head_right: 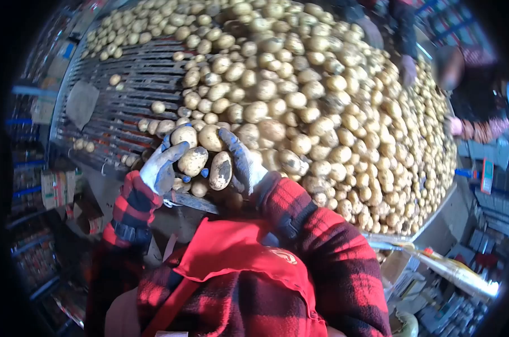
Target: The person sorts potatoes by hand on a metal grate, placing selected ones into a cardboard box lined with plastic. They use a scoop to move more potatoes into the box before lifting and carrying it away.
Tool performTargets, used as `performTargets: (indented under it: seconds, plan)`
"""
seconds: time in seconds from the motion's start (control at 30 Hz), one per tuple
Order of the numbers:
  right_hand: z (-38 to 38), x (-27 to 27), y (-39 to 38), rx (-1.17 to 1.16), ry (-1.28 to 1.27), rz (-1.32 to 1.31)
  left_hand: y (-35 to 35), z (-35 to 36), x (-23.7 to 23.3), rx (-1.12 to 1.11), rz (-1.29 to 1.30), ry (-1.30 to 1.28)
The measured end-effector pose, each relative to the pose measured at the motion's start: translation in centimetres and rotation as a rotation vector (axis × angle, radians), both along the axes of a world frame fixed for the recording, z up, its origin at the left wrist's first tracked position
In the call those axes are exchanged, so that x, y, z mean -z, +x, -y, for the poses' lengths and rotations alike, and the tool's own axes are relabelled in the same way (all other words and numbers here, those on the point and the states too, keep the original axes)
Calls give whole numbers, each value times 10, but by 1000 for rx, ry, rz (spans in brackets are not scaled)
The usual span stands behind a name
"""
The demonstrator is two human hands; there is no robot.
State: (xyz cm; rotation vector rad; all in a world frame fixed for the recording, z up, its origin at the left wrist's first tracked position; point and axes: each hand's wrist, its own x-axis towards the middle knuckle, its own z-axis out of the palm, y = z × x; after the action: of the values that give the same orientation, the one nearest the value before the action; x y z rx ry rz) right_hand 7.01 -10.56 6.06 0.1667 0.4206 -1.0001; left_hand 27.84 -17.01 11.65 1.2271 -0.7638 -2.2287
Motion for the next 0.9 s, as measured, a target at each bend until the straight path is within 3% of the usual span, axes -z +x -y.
performTargets:
  seconds: [0.13,0.23,0.4,0.43,0.53,0.67,0.7,0.77,0.8,0.83,0.9]
  plan:
    - [-34,-24,-49,101,-229,-15,-53,-21,-20,91,-42,-228]
    - [-77,-25,-82,357,-155,-76,-118,-43,-48,243,-121,-265]
    - [-211,-57,-146,789,-156,-164,-239,-107,-49,770,-266,-284]
    - [-271,-27,-160,1001,-233,-88,-285,-135,-47,971,-260,-333]
    - [-373,-54,-161,1305,-23,-340,-356,-213,-39,1284,-334,-207]
    - [-462,-55,-157,1664,10,98,-423,-325,-13,1611,-458,-94]
    - [-467,-65,-157,1784,163,-53,-437,-350,8,1654,-533,-89]
    - [-504,-33,-149,1784,577,-207,-439,-373,51,1651,-443,-461]
    - [-532,0,-146,1765,779,-287,-440,-384,73,1642,-379,-640]
    - [-568,77,-129,1753,831,-352,-432,-386,89,1672,-342,-756]
    - [-521,41,-129,1787,1141,-867,-412,-390,78,1950,-191,-275]
